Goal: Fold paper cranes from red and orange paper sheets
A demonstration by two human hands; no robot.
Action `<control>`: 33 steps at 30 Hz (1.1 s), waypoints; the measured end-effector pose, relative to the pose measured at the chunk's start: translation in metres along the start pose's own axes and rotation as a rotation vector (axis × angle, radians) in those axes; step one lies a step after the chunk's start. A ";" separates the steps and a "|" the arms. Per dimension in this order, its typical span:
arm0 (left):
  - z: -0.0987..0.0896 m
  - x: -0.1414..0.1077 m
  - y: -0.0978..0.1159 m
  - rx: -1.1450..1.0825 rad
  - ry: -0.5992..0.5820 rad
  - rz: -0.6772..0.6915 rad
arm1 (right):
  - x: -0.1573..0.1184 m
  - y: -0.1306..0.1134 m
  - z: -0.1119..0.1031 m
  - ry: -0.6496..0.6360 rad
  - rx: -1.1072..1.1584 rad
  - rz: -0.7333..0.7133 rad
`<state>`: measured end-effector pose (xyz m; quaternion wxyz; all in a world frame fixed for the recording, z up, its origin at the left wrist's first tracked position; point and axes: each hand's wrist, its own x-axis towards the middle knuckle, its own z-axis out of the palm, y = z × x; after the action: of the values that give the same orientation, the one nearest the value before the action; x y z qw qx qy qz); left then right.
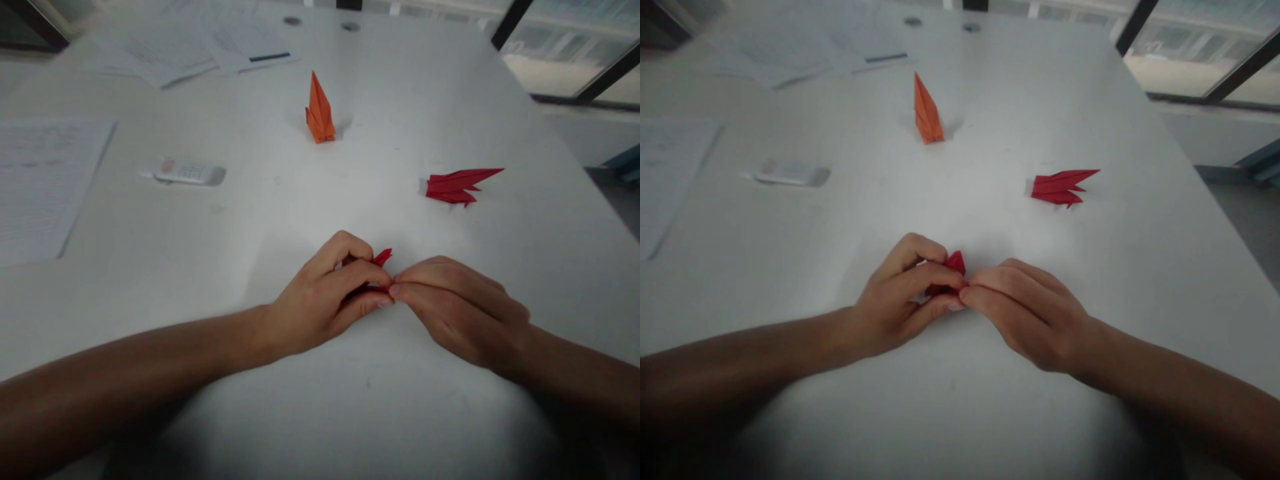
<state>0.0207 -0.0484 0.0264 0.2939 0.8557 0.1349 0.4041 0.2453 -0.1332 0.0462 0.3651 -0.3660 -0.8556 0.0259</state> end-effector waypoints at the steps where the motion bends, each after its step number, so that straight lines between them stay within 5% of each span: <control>1: 0.000 0.000 0.000 0.005 0.003 0.004 | 0.000 0.000 -0.001 -0.010 0.009 0.000; 33: -0.005 -0.001 -0.003 -0.013 0.031 0.050 | 0.019 -0.008 -0.001 0.039 0.179 0.130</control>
<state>0.0163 -0.0443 0.0270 0.2869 0.8506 0.1153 0.4254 0.2327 -0.1268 0.0610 0.4105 -0.3869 -0.8171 0.1189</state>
